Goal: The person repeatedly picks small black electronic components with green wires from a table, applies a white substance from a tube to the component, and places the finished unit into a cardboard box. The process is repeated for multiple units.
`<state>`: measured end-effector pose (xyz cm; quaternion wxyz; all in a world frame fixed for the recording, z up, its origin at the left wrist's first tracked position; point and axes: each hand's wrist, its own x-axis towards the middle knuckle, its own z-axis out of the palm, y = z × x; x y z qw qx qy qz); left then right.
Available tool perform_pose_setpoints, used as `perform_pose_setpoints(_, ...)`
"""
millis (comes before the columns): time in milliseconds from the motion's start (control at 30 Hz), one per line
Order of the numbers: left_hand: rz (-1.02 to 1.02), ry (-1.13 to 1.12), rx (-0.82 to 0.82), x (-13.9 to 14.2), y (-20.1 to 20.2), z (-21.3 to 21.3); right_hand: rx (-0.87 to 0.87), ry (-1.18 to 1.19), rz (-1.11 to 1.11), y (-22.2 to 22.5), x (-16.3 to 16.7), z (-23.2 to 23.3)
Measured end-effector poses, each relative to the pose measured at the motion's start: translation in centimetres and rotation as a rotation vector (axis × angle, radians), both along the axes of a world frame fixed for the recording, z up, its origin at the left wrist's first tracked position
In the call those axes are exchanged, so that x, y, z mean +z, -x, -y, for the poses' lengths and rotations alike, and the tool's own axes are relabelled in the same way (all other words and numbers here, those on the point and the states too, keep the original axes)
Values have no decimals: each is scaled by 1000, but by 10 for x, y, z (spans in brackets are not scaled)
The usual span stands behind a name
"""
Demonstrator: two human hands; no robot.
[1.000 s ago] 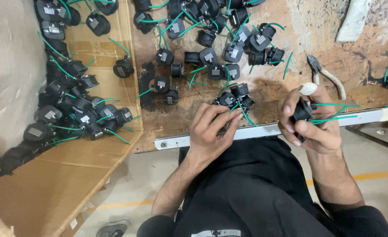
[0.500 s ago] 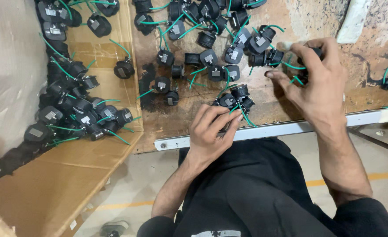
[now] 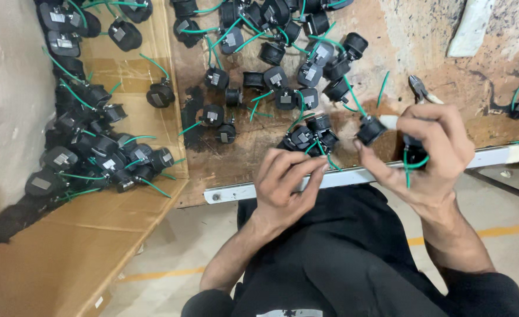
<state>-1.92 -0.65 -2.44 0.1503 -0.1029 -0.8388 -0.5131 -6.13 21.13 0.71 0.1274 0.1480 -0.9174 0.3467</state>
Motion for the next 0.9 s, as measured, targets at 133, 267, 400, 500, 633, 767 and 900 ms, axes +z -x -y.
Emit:
perform_pose_setpoints(133, 104, -164, -90, 20, -4, -3, 40, 61, 22, -20, 1, 5)
perform_pose_setpoints(267, 263, -419, -172, 29, -3, -4, 106, 65, 53, -28, -3, 6)
perform_pose_setpoints(400, 384, -522, -180, 28, -7, -5, 160, 104, 73, -27, -3, 8)
perform_pose_setpoints(500, 452, -581, -177, 22, -12, -3, 177, 221, 162, -22, 0, 9)
perform_pose_setpoints(633, 527, -731, -170, 13, -18, -4, 69, 422, 403, -26, -6, -4)
perform_pose_setpoints(767, 527, -803, -176, 9, -20, -4, 95, 114, 271, -30, -30, -75)
perform_pose_setpoints(900, 515, -806, -182, 7, -19, -5, -366, -429, 459, 15, -91, -174)
